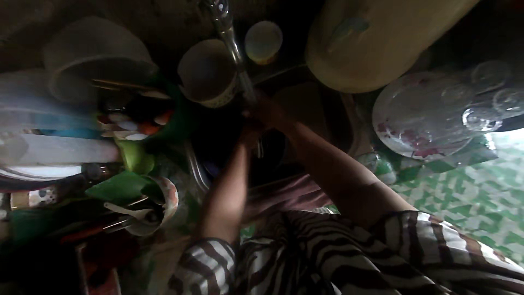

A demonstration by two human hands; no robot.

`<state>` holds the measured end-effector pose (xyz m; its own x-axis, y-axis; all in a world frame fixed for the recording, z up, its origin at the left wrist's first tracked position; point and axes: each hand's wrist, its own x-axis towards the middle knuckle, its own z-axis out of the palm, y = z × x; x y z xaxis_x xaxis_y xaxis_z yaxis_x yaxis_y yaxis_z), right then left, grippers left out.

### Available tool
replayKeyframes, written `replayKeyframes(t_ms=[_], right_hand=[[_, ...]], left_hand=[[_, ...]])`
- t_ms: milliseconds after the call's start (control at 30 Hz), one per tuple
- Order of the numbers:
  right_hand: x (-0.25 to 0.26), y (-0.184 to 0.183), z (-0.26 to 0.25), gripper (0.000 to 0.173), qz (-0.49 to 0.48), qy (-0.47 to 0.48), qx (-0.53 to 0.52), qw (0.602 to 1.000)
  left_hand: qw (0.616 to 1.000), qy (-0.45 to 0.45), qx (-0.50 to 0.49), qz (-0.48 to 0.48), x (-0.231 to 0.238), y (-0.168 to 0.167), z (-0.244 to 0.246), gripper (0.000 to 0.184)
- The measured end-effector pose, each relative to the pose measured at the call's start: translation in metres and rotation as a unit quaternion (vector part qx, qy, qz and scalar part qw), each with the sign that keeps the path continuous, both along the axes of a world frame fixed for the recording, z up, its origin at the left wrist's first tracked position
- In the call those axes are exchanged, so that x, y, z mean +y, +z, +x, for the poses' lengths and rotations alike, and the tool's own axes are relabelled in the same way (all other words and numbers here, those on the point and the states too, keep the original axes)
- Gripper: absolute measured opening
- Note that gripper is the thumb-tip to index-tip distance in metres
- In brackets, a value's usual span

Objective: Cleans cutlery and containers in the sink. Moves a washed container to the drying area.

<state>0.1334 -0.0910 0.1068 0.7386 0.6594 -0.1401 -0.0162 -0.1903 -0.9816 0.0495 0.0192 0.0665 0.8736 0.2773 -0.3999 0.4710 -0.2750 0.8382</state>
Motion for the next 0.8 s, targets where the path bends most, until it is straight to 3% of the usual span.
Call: replayKeyframes(t_ms=[67,100,133,200,233,300,367,433,533,567,667,700,733,800], right_hand=[[-0.014,-0.012,0.0,0.082,0.135,-0.011,0.054,0.989],[-0.026,-0.017,-0.004,0.083,0.155,-0.014,0.088,0.984],[-0.038,-0.018,-0.013,0.078,0.148,-0.016,0.12,0.982],[-0.046,-0.024,-0.032,0.074,0.043,-0.001,0.123,0.992],[-0.04,-0.031,-0.035,0.081,-0.035,0.02,0.074,0.996],[-0.025,-0.032,-0.043,0.076,-0.169,-0.003,-0.029,0.985],[-0.011,-0.03,-0.046,0.068,-0.237,-0.052,-0.035,0.969],[-0.002,-0.036,-0.045,0.062,-0.243,-0.055,-0.013,0.968],[-0.007,-0.052,-0.041,0.057,-0.167,-0.016,0.019,0.986],[-0.009,-0.054,-0.039,0.058,-0.145,-0.023,0.038,0.989],[-0.012,-0.047,-0.034,0.067,-0.163,0.004,0.088,0.983],[-0.013,-0.044,-0.035,0.07,-0.18,0.018,0.095,0.979],[-0.013,-0.041,-0.036,0.073,-0.198,0.022,0.094,0.975],[-0.012,-0.032,-0.04,0.081,-0.221,0.009,0.076,0.972]], left_hand=[[0.991,0.082,-0.032,-0.097,-0.004,0.002,0.005,0.048],[0.981,0.129,-0.035,-0.138,-0.008,0.006,0.009,0.041],[0.97,0.163,-0.039,-0.175,-0.011,0.014,0.012,0.037],[0.951,0.198,-0.043,-0.233,-0.015,0.024,0.019,0.035],[0.95,0.202,-0.034,-0.234,-0.018,0.026,0.022,0.035],[0.96,0.211,0.017,-0.186,-0.031,0.034,0.025,0.044],[0.97,0.202,0.06,-0.122,-0.042,0.046,0.027,0.056],[0.979,0.163,0.087,-0.085,-0.042,0.052,0.026,0.06],[0.991,0.088,0.067,-0.08,-0.03,0.049,0.02,0.056],[0.99,0.097,0.025,-0.102,-0.024,0.045,0.019,0.063],[0.977,0.156,-0.079,-0.119,-0.006,0.047,0.022,0.11],[0.976,0.158,-0.096,-0.113,-0.001,0.049,0.024,0.114],[0.98,0.145,-0.1,-0.09,0.002,0.051,0.025,0.106],[0.992,0.098,-0.078,-0.007,0.009,0.052,0.029,0.069]])
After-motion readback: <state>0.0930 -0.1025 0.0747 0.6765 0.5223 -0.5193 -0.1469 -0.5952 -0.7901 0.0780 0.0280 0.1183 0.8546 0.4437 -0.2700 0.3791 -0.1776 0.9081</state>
